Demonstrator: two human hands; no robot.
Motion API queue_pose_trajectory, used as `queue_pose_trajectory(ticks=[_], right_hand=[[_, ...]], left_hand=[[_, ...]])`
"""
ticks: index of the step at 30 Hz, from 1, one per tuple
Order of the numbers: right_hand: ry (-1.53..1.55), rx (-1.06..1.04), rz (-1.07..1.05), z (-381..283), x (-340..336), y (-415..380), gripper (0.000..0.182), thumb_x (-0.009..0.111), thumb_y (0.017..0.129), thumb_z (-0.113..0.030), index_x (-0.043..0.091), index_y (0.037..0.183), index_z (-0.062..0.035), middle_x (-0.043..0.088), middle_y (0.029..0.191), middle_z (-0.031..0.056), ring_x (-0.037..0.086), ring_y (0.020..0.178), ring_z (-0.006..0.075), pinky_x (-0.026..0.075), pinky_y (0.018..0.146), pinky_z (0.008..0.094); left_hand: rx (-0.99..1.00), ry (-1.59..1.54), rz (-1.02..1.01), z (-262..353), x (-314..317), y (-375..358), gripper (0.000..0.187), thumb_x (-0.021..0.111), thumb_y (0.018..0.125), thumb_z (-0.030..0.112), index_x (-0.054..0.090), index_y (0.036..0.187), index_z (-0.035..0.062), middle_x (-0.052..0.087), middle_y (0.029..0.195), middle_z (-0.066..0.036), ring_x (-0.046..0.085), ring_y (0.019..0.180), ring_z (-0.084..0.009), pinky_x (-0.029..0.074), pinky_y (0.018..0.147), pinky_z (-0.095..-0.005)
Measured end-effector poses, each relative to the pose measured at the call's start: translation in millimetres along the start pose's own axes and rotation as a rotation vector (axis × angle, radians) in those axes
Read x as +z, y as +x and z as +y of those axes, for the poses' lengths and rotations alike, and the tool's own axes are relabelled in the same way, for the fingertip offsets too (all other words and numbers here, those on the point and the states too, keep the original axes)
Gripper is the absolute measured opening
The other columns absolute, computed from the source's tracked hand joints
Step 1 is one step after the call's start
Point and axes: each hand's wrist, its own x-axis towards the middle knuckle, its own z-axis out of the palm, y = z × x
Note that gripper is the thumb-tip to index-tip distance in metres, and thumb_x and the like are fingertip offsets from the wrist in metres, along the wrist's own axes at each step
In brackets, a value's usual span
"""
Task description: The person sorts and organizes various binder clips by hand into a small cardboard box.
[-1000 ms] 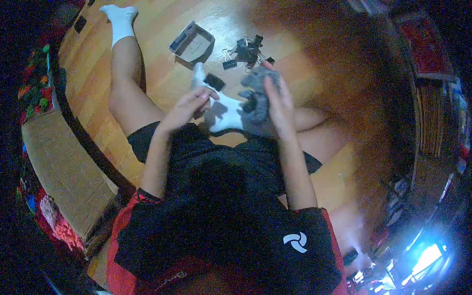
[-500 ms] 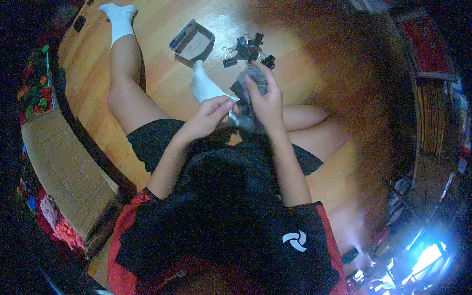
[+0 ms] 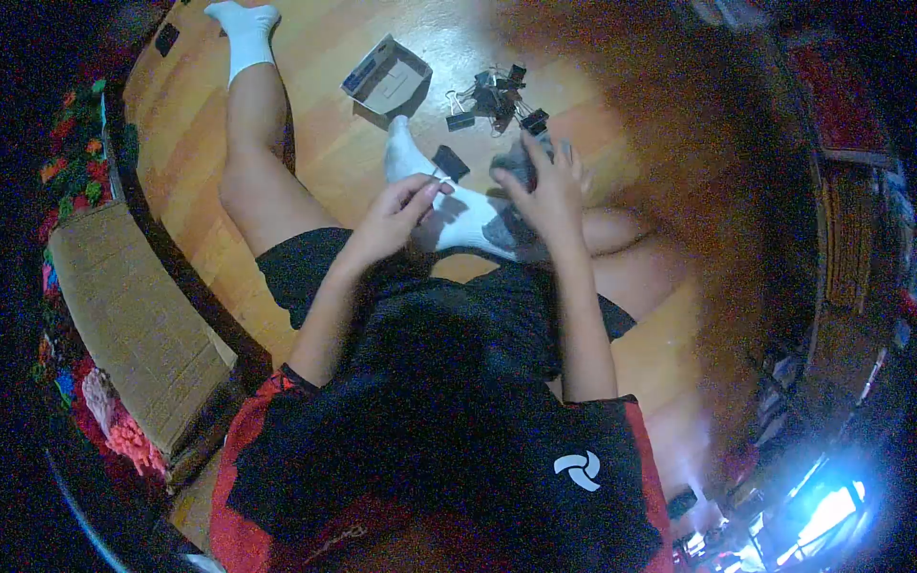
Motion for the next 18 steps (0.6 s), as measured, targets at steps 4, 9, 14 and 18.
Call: queue_pose_trajectory(ticks=[4,9,14,18], right_hand=[[-0.043,-0.353,-0.058,-14,3,-9,0.049,0.059,0.073,-0.02,0.043,0.117,-0.0094,0.047,0.113,0.0161,0.044,0.104,0.0296,0.032,0.09,0.0337],[0.819,-0.044,-0.445,-22,7,-10,0.035,0.052,0.079,-0.009,0.045,0.114,-0.0045,0.051,0.106,0.0109,0.049,0.097,0.0175,0.039,0.081,0.0261],[1.116,0.095,-0.297,-26,8,-6,0.032,0.05,0.081,-0.008,0.044,0.112,-0.0015,0.056,0.096,0.0097,0.054,0.083,0.0122,0.044,0.068,0.0246],[1.141,0.125,-0.334,-28,8,-5,0.033,0.05,0.081,-0.009,0.043,0.112,-0.0012,0.056,0.096,0.0124,0.055,0.082,0.014,0.045,0.069,0.0256]], left_hand=[[-0.075,0.077,0.023,-7,-1,1,0.025,0.04,0.087,0.02,0.053,0.096,0.0006,0.055,0.068,-0.007,0.051,0.062,-0.0132,0.042,0.058,-0.0271],[-0.151,-0.063,-0.225,-1,-1,-3,0.026,0.039,0.087,0.018,0.051,0.105,0.0027,0.053,0.066,-0.003,0.044,0.057,-0.0075,0.038,0.051,-0.0213],[-0.024,-0.431,-0.19,20,-3,-13,0.029,0.037,0.088,0.015,0.047,0.113,0.0034,0.052,0.067,0.0,0.039,0.053,-0.0037,0.034,0.049,-0.0167],[-0.022,-0.393,-0.187,34,-5,-15,0.029,0.042,0.087,0.015,0.048,0.113,0.003,0.054,0.07,0.001,0.042,0.055,-0.0039,0.036,0.051,-0.0166]])
